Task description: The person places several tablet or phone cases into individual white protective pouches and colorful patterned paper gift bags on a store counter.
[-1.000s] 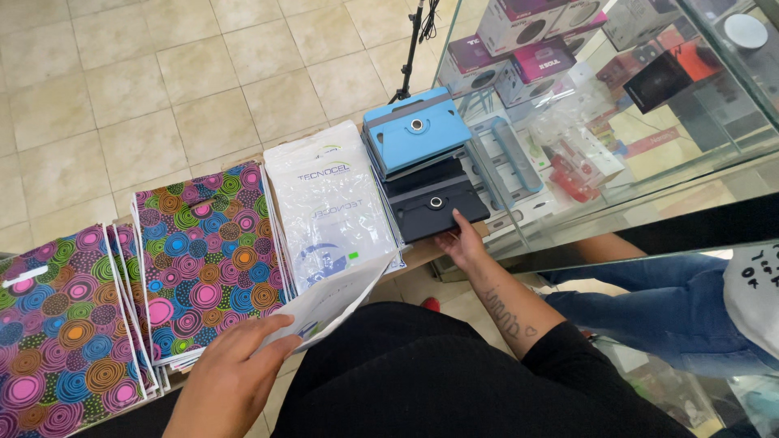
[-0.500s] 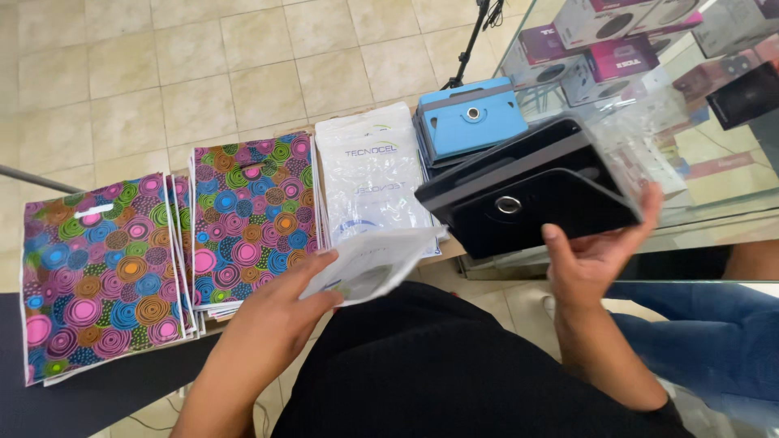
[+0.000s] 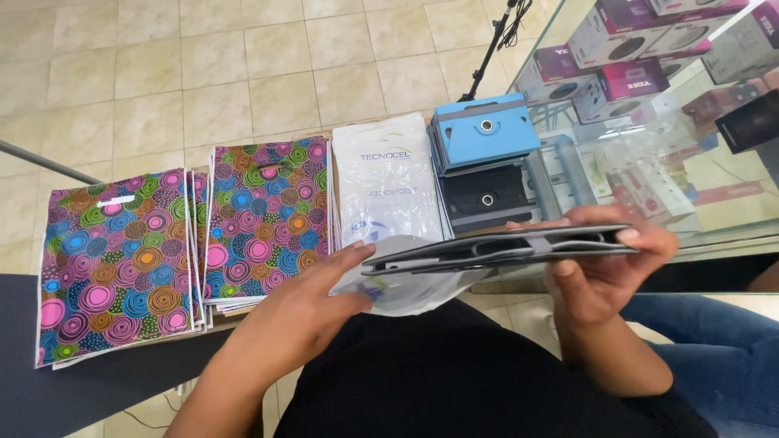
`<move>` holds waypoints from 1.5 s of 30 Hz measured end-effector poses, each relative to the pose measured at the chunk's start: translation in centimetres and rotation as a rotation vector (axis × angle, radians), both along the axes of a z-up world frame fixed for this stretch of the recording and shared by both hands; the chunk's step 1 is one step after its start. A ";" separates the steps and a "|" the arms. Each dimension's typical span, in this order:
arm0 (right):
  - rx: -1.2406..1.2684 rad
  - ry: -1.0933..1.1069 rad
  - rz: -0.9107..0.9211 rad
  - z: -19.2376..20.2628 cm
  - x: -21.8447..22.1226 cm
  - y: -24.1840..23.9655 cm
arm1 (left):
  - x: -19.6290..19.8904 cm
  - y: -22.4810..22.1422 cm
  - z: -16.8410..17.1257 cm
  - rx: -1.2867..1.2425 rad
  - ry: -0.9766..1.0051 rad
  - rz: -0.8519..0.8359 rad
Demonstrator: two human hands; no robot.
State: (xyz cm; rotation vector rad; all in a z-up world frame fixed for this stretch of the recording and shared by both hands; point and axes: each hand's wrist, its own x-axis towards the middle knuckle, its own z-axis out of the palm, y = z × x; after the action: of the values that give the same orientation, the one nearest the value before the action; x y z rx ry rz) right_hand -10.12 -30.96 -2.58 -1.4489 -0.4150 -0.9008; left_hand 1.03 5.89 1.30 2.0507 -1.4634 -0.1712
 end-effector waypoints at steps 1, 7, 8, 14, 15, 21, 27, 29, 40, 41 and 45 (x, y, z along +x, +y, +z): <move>0.078 0.036 0.063 -0.8 -0.1 -0.8 | -0.1 0.2 0.0 -0.021 -0.007 0.001; -0.091 0.140 0.266 -2.1 1.3 2.4 | -0.1 0.0 0.0 -0.125 -0.063 0.017; -0.090 0.137 0.264 -2.3 1.6 2.2 | -0.1 0.3 0.4 -0.125 -0.066 0.014; -1.100 0.327 -0.164 -5.9 2.3 0.5 | 0.3 1.4 1.4 0.132 -0.206 0.104; -1.079 0.351 -0.115 -6.1 2.3 0.7 | 0.4 1.4 1.4 0.179 -0.181 0.088; -0.984 0.352 -0.004 -8.1 2.8 1.8 | 0.3 0.7 1.2 0.328 -0.139 0.081; -0.992 0.387 0.055 -10.1 2.7 1.7 | 0.1 0.5 2.4 0.317 -0.185 0.109; -0.972 0.406 0.064 -10.0 2.8 1.6 | 0.3 0.2 3.0 0.384 -0.134 0.152; -0.833 0.464 0.501 1.0 4.4 5.8 | -0.1 -2.1 1.7 0.419 -0.077 0.116; -0.827 0.468 0.503 1.0 4.8 6.5 | -0.3 -2.2 1.8 0.423 -0.073 0.114; -1.144 0.583 0.718 1.3 7.4 8.9 | 0.4 -2.5 1.2 0.242 -0.034 0.048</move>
State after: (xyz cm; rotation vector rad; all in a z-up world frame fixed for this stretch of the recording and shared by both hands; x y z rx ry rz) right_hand -2.69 -22.08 -1.24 -2.2327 -0.9960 0.4745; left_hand 1.40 3.43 2.53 2.2892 -1.4722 -0.3092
